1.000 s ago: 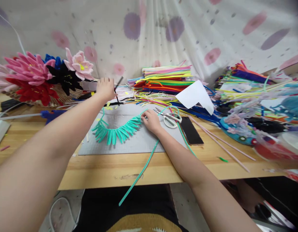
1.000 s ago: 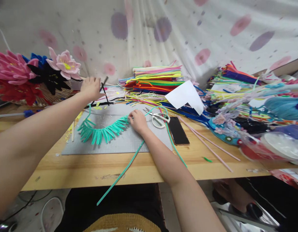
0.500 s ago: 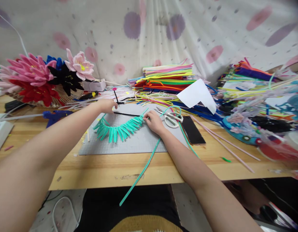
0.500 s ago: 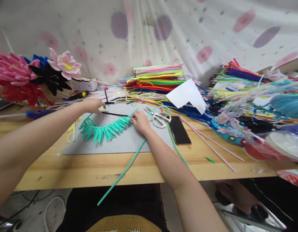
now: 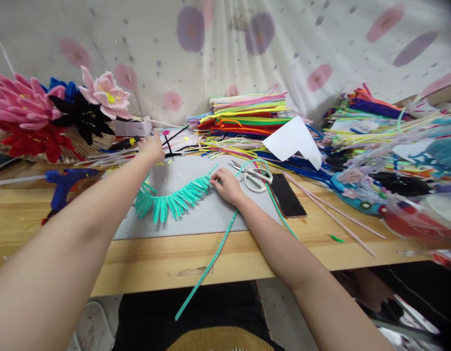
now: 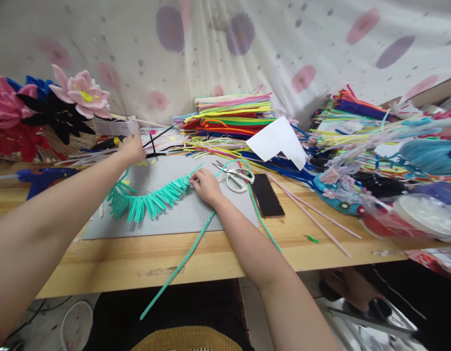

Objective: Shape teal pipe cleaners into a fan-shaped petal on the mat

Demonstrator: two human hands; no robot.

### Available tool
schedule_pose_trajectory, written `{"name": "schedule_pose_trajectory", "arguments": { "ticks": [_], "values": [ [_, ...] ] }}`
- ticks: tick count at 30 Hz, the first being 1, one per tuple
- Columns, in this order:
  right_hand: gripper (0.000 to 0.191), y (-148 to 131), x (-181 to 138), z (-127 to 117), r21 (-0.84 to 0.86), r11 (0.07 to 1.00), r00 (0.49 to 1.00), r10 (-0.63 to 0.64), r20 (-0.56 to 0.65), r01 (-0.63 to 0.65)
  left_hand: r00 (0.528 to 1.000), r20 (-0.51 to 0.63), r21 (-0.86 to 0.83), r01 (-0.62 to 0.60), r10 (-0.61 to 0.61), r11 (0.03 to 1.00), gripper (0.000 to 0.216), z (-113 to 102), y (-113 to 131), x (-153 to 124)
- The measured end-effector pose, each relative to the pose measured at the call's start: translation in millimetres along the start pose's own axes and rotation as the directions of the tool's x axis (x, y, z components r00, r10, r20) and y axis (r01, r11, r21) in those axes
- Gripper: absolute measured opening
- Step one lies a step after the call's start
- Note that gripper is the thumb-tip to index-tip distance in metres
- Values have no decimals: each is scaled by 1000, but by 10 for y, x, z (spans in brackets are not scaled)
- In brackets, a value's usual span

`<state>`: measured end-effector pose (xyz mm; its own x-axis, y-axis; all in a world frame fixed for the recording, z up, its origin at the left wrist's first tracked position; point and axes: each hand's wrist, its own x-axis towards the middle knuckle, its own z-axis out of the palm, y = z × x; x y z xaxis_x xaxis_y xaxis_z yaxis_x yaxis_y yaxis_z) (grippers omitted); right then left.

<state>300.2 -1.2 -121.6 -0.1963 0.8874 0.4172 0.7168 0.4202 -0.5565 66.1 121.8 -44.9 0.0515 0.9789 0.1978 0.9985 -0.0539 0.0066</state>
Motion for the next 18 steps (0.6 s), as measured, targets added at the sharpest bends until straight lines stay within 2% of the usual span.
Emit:
{"name": "schedule_pose_trajectory", "arguments": {
  "ticks": [2, 5, 6, 9, 11, 13, 15, 17, 18],
  "values": [
    [7, -14, 1, 15, -10, 1000, 1000, -9, -9, 9, 992, -90, -72, -95, 88, 993, 63, -26, 121, -115],
    [7, -43, 6, 39, -24, 1000, 1000, -16, -15, 15, 952, -52, -198, -305, 301, 931, 42, -51, 351, -465],
    [7, -52, 7, 45, -26, 1000, 1000, -17, -13, 17, 935, -24, -235, -350, 355, 907, 42, -43, 423, -618],
    [7, -70, 8, 54, -13, 999, 1000, -31, 1, 31, 896, 87, -330, -386, 435, 861, 74, 49, 568, -1079],
    [6, -72, 6, 50, 9, 999, 999, -47, 13, 47, 876, 111, -337, -411, 469, 847, 90, 136, 583, -1276],
    [6, -71, 1, 39, 32, 997, 997, -66, 29, 65, 831, 119, -348, -478, 544, 806, 77, 199, 522, -1309],
    [6, -74, -2, 28, 45, 996, 996, -80, 43, 79, 755, 167, -370, -548, 634, 750, 64, 205, 393, -1192],
    [6, -86, -2, 29, 33, 996, 995, -89, 49, 88, 665, 266, -363, -602, 698, 711, 66, 144, 234, -1010],
    [6, -95, -1, 35, 19, 996, 994, -93, 52, 92, 652, 318, -333, -603, 688, 725, 70, 92, 159, -929]
  ]
}}
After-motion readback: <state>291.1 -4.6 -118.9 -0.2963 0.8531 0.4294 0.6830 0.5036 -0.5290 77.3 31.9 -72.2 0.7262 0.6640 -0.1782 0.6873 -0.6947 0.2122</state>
